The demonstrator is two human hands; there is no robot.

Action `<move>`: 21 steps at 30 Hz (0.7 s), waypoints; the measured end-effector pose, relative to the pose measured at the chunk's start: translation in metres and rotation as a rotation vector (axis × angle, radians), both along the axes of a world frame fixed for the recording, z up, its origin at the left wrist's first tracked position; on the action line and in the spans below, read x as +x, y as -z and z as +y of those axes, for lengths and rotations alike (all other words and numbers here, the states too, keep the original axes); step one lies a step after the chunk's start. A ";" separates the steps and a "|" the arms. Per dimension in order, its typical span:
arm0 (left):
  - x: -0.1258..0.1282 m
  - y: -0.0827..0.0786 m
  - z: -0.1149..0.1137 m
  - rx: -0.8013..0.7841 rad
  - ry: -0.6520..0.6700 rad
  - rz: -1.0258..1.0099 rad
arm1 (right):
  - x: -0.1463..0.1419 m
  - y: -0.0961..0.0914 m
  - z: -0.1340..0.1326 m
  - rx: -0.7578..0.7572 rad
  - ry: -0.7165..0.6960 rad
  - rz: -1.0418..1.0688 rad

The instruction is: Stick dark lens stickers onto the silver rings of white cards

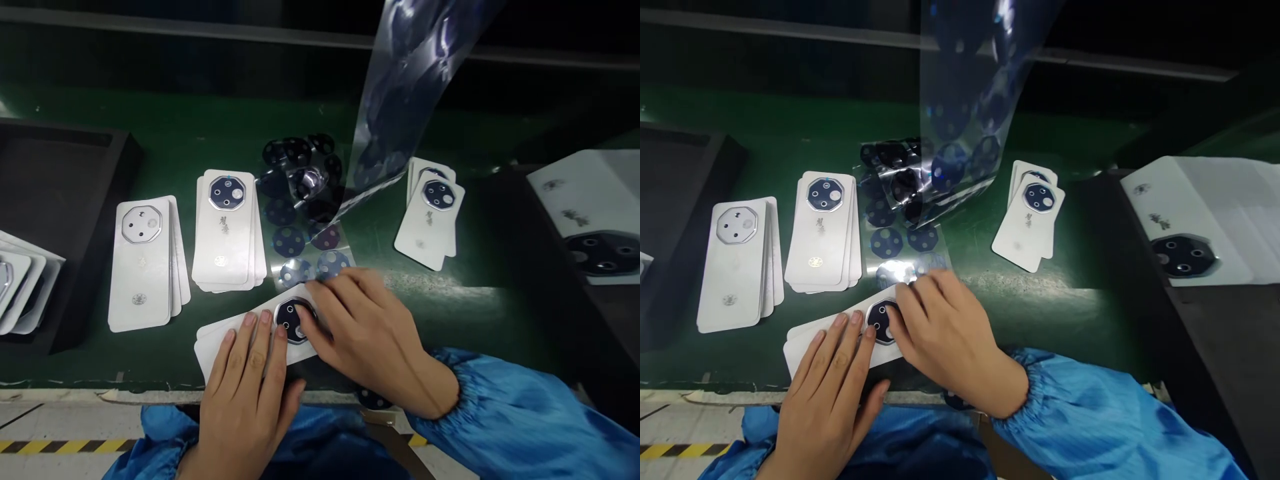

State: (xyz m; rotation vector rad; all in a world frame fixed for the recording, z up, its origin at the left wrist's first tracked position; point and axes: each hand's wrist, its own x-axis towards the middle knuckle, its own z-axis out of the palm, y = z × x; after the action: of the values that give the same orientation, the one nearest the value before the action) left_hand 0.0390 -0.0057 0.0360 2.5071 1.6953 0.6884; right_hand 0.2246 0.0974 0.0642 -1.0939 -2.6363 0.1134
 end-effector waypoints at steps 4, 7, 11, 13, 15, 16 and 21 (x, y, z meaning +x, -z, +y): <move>-0.003 0.001 -0.002 -0.023 0.019 0.049 | 0.004 0.002 0.008 0.016 0.121 -0.001; -0.004 0.003 -0.003 -0.012 0.030 0.078 | 0.003 0.005 0.008 -0.088 0.101 0.098; -0.004 0.006 -0.003 -0.007 0.029 0.112 | -0.001 0.010 0.005 -0.232 0.164 0.160; -0.005 0.006 -0.001 0.008 0.031 0.117 | -0.002 0.012 0.004 -0.278 0.207 0.212; -0.007 0.007 0.001 0.032 0.040 0.107 | -0.003 0.013 0.003 -0.311 0.232 0.280; -0.007 0.007 0.001 0.050 0.041 0.092 | -0.003 0.012 0.002 -0.326 0.237 0.326; -0.012 0.013 -0.011 0.289 0.000 -0.135 | -0.003 -0.004 0.006 -0.634 0.105 0.828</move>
State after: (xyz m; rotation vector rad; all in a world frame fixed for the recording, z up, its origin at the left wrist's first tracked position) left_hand 0.0274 -0.0166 0.0228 2.5677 1.6539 1.1502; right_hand 0.2215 0.1033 0.0678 -1.0295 -1.8048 1.1620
